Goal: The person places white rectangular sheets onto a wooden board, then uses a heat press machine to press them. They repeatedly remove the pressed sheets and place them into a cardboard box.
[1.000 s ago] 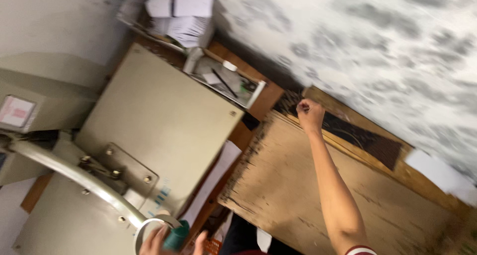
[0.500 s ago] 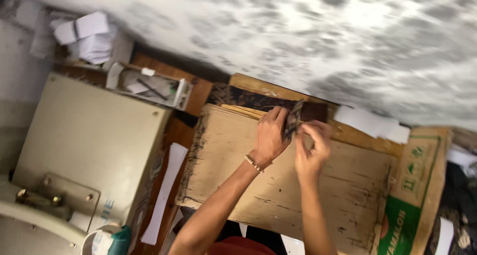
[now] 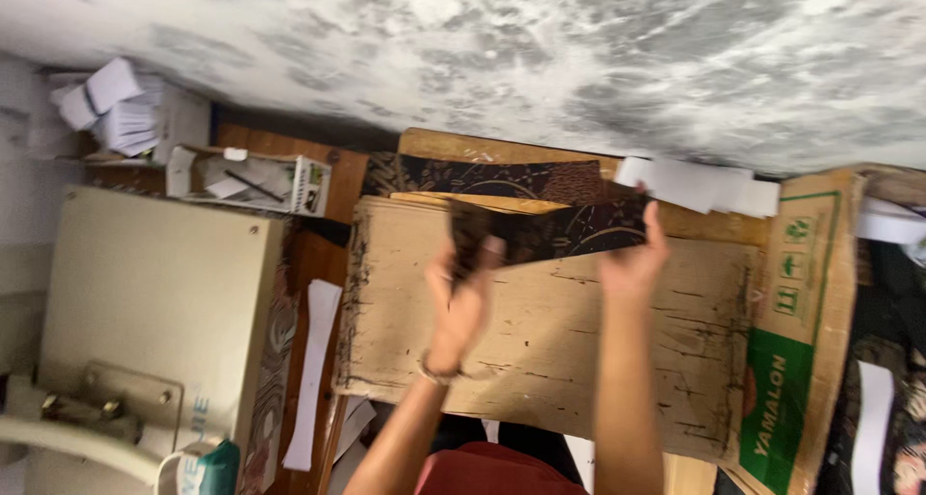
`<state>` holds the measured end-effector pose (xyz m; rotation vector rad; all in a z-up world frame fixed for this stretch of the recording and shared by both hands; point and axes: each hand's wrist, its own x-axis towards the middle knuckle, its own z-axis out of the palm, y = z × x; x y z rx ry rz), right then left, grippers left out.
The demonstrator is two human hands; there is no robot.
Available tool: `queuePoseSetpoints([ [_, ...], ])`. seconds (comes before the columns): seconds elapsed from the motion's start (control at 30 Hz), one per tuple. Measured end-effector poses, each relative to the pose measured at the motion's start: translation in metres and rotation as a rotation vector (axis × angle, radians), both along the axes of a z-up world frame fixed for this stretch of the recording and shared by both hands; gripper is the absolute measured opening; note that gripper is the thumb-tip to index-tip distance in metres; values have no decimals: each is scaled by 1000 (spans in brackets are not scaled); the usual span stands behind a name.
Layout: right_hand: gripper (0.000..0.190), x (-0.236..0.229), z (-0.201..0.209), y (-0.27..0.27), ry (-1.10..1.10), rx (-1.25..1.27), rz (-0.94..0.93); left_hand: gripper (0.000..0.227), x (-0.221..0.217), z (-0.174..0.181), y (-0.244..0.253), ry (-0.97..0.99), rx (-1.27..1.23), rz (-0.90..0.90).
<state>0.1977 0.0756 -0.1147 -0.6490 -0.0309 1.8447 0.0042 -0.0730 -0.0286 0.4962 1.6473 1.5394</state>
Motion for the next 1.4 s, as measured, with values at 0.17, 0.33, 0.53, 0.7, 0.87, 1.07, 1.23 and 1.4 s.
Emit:
queuePoseSetpoints([
  [0.17,49,45,-26,-13,-677,-284,203,33,-92,-138,-40,-252,-261,229],
  [0.33,65,52,-86,-51,-1049,-264,409,52,-151,-260,-83,-341,-566,380],
  [0.53,21,67,-156,-45,-1168,-95,448,37,-196,-308,-86,-90,-408,385],
  [0.7,11,64,-176,-32,-1301,126,474,32,-211,-293,-84,285,-535,314],
  [0.87,13,50,-168,-37,-1528,138,441,30,-209,-265,-80,316,-648,359],
  [1.07,34,60,-152,-48,-1727,411,380,35,-187,-224,-139,849,-569,378],
  [1.23,33,81,-147,-65,-1945,310,492,63,-172,-201,-219,415,-989,126],
  [1.4,35,95,-144,-83,-1927,300,508,67,-178,-217,-261,368,-900,110],
])
